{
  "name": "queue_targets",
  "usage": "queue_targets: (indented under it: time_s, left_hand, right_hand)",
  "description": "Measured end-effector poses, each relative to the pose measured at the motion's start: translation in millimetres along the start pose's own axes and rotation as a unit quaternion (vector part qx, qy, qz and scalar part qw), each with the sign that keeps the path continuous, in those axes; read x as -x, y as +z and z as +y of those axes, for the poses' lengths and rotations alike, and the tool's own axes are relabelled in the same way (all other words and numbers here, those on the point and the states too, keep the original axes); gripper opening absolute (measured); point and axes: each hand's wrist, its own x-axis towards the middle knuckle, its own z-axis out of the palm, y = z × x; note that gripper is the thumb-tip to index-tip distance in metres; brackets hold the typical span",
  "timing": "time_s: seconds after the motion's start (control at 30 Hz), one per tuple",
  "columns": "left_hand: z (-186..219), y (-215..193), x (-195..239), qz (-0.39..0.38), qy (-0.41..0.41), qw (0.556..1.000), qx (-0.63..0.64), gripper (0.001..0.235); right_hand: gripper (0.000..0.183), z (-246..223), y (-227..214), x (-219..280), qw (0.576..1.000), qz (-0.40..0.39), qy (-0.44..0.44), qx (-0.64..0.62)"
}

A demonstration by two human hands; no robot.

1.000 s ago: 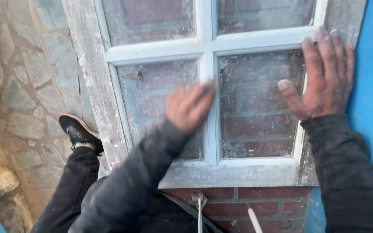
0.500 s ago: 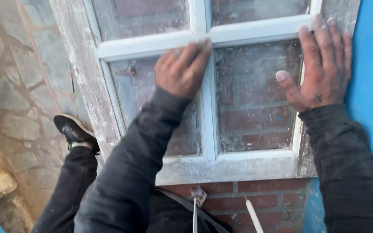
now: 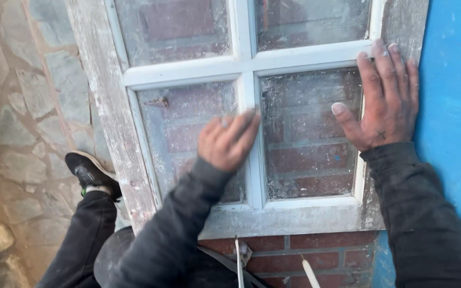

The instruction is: The person sands the wooden frame and putty of a window using a piece of sandpaper.

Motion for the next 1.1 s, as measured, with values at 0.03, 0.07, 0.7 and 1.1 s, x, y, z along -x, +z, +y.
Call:
queue_targets:
  time_s: [0.03,0.07,0.7,1.1]
  left_hand:
    - [-3.4,-0.3,1.0,0.022,-0.002,1.0,-0.014,0.021]
    - [-4.6,-1.0,-4.4,0.019,-0.014,1.0,-0.017,0.021]
    - [-0.2,2.5,4.9,-0.031,-0.018,0.998,-0.051,0.027]
    - [10.5,-29.8,41.3,-0.145,0.033,0.989,0.017,0.035]
  right_hand:
    - [0.09,-5.7,2.7,2.8,1.0,-0.014,-0.002,-0.018]
    - [0.09,-6.6,3.2,3.9,0.999,-0.024,-0.009,-0.021]
    - [0.09,-9.2,1.2,9.2,1.0,-0.014,-0.005,-0.017]
    - [0.092,-8.0,0.5,1.9,1.0,-0.001,-0.013,-0.027]
